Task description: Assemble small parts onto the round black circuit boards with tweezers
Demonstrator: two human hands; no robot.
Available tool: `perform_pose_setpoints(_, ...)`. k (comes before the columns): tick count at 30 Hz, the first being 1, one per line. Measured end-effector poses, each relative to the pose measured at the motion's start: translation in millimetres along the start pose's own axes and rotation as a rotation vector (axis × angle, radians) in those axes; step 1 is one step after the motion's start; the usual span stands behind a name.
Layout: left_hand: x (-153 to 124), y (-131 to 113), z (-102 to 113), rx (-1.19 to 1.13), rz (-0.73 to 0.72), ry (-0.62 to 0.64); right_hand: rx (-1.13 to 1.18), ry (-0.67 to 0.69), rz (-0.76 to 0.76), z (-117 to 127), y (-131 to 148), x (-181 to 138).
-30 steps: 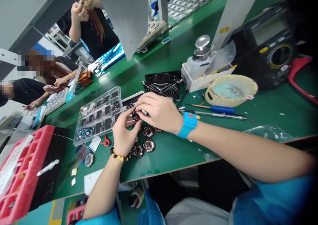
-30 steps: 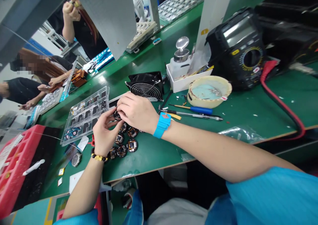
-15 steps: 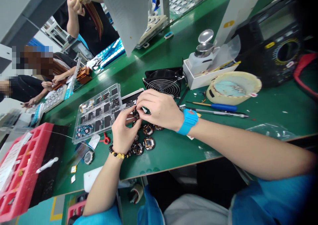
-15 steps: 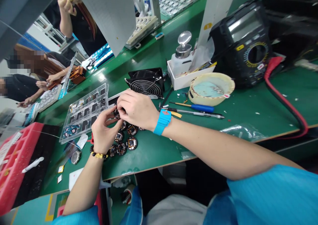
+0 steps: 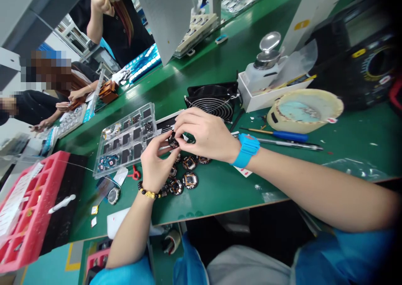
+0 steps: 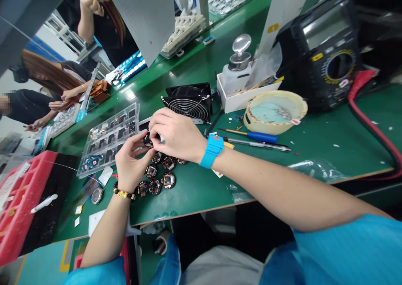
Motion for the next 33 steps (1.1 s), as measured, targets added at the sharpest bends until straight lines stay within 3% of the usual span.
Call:
perform_pose_setpoints(10, 7.5, 2.9, -2.7, -0.205, 0.104, 0.076, 0.198, 0.102, -0.059, -3.7, -12.2, 4.0)
perform_pose_setpoints(16, 14.3, 12.5, 11.3, -0.236, 0.128, 0.026, 0.317, 0.193, -0.065, -6.1, -12.6, 4.5)
perform_pose_setpoints(21, 17.7, 11.5, 21.8, -0.215, 0.115, -0.017, 0.277, 0.095, -0.073, 2.3, -12.8, 6.2)
perform_pose_setpoints(33, 7.7, -2.3, 10.0, -0.159, 0.021, 0.010, 0.068, 0.022, -0.028, 2.2, -0.9, -1.3)
Point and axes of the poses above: each hand's wrist, its own x-axis towards the middle knuckle, its own z-axis out of the back of the hand, y = z × x, the point moved 9 cm from there along x, towards the middle knuckle, and after that the axes turned 11 degrees about -x, right-handed, at the moved point
